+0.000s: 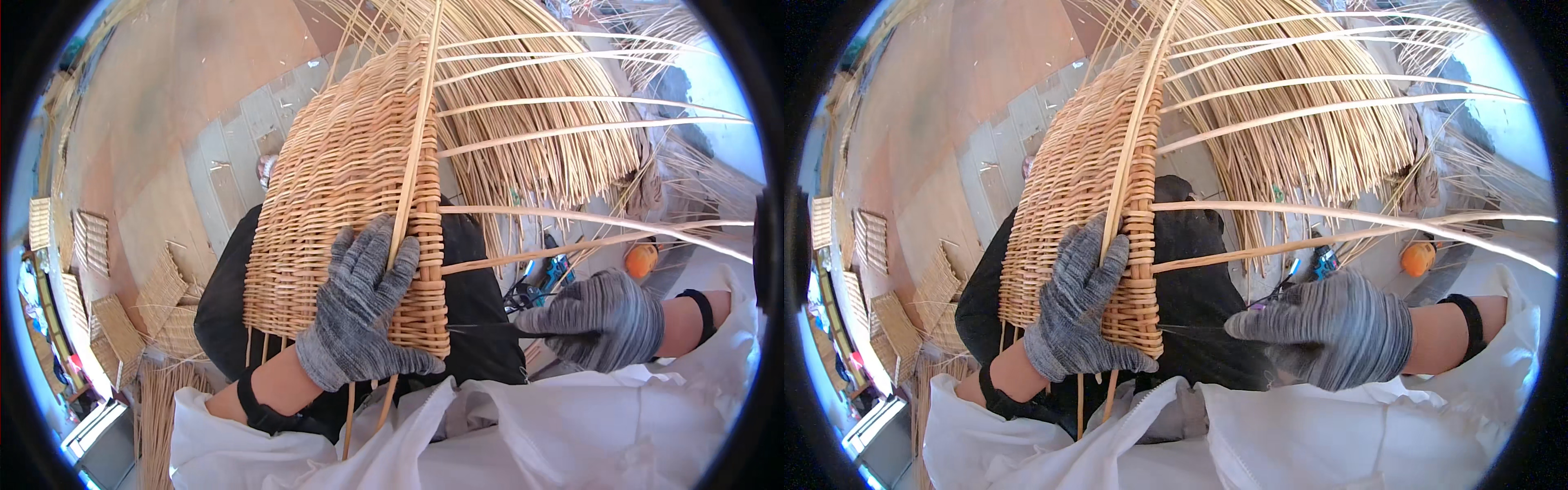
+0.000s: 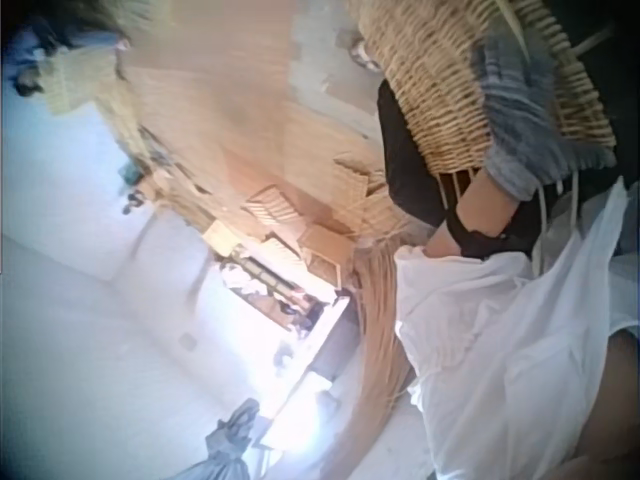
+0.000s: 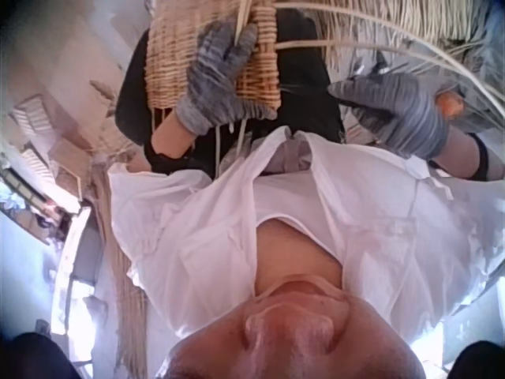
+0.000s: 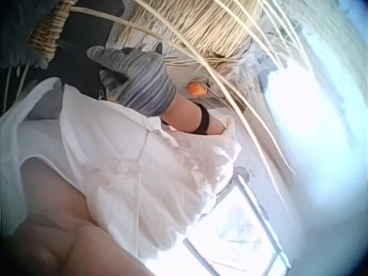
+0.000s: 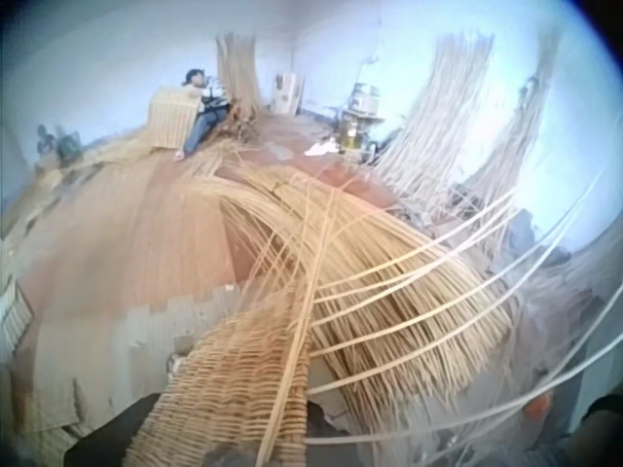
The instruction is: Manually weaving long wicker strips into a flat panel for a basket or furniture piece.
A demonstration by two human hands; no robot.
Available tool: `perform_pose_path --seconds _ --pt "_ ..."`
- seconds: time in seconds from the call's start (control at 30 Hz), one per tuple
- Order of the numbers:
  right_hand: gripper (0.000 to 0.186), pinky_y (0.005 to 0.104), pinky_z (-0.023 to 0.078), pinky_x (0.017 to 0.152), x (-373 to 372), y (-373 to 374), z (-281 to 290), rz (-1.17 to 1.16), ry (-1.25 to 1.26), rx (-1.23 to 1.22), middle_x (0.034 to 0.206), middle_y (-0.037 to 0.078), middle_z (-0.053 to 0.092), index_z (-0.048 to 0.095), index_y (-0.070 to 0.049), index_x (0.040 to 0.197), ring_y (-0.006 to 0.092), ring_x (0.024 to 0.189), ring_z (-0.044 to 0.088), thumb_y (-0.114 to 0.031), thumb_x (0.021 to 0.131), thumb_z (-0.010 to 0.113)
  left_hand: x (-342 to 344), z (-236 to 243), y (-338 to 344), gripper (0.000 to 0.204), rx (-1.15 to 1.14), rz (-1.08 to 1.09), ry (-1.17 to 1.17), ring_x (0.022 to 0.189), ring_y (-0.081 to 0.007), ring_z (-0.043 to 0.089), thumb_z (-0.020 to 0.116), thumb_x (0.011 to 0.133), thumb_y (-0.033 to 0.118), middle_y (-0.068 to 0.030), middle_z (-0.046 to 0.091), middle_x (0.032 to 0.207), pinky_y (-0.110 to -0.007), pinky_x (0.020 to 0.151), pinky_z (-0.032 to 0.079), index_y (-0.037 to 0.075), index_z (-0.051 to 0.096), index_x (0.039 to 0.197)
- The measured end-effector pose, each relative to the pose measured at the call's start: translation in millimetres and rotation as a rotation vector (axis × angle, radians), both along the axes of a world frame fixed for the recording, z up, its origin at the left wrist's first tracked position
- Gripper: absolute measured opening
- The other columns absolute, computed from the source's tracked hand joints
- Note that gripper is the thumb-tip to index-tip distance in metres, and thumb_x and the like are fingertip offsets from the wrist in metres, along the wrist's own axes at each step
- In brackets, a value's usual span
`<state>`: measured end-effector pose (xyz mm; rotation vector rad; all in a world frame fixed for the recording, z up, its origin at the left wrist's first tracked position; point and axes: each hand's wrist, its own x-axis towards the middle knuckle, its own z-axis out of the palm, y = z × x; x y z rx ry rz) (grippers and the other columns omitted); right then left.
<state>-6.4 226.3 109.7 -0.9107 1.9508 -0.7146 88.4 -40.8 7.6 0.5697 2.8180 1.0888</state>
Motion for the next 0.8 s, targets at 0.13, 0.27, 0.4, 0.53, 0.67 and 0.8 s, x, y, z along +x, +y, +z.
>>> perform_pose_path --seconds 0.13,0.27,0.4,0.53,0.67,0.8 --pt "0.031 0.0269 0.045 0.056 -10.3 -11.0 7.4 -0.348 -0.541 0.24 0.07 0.003 0.061 0.066 -0.012 0.102 0.0132 0.06 0.056 -0.011 0.071 0.067 -2.8 1.1 -0.9 0.109 0.032 0.032 0.012 0.125 -0.0412 0.027 0.064 0.052 0.068 -0.0286 0.03 0.131 -0.055 0.104 0.01 -0.001 0.034 0.131" --pt "0.029 0.0285 0.044 0.053 -10.1 -10.7 3.5 -0.399 -0.562 0.226 0.066 0.003 0.059 0.067 -0.012 0.1 0.0136 0.058 0.055 -0.014 0.071 0.069 -3.2 3.5 -1.6 0.109 0.037 0.022 -0.009 0.124 -0.0425 0.03 0.065 0.05 0.067 -0.0285 0.033 0.129 -0.057 0.103 0.011 -0.001 0.035 0.13" --pt "0.024 0.0281 0.044 0.047 -27.2 -19.6 -1.7 0.331 0.002 0.207 0.065 0.003 0.058 0.065 -0.009 0.101 0.0174 0.051 0.056 -0.011 0.078 0.064 -3.3 6.3 -4.2 0.107 0.053 0.021 -0.052 0.123 -0.0419 0.03 0.065 0.051 0.065 -0.0278 0.033 0.13 -0.058 0.102 0.011 0.0 0.035 0.13" --pt "0.025 0.0265 0.044 0.05 -7.3 -2.2 -26.2 -0.18 -0.374 -0.141 0.068 0.003 0.061 0.065 -0.008 0.1 0.0179 0.052 0.057 -0.016 0.076 0.068 -3.2 8.1 -5.3 0.106 0.089 0.01 -0.061 0.125 -0.0407 0.029 0.066 0.051 0.064 -0.0272 0.032 0.13 -0.058 0.101 0.013 0.0 0.035 0.13" --pt "0.021 0.0262 0.045 0.06 -22.6 -9.2 -28.3 0.097 -0.188 -0.187 0.08 0.003 0.058 0.062 -0.005 0.101 0.0142 0.067 0.056 -0.01 0.08 0.063 -3.0 6.0 -4.7 0.105 0.091 0.002 -0.041 0.123 -0.0399 0.031 0.064 0.052 0.067 -0.0261 0.033 0.13 -0.058 0.101 0.014 0.002 0.036 0.13" --pt "0.019 0.0251 0.035 0.041 -18.9 -1.6 -33.3 0.28 0.089 -0.302 0.066 0.002 0.056 0.064 -0.001 0.095 0.0155 0.046 0.048 -0.008 0.077 0.064 -4.8 8.1 -6.9 0.105 0.095 -0.015 -0.045 0.121 -0.0396 0.034 0.061 0.053 0.072 -0.0256 0.034 0.13 -0.058 0.101 0.016 0.004 0.037 0.13"
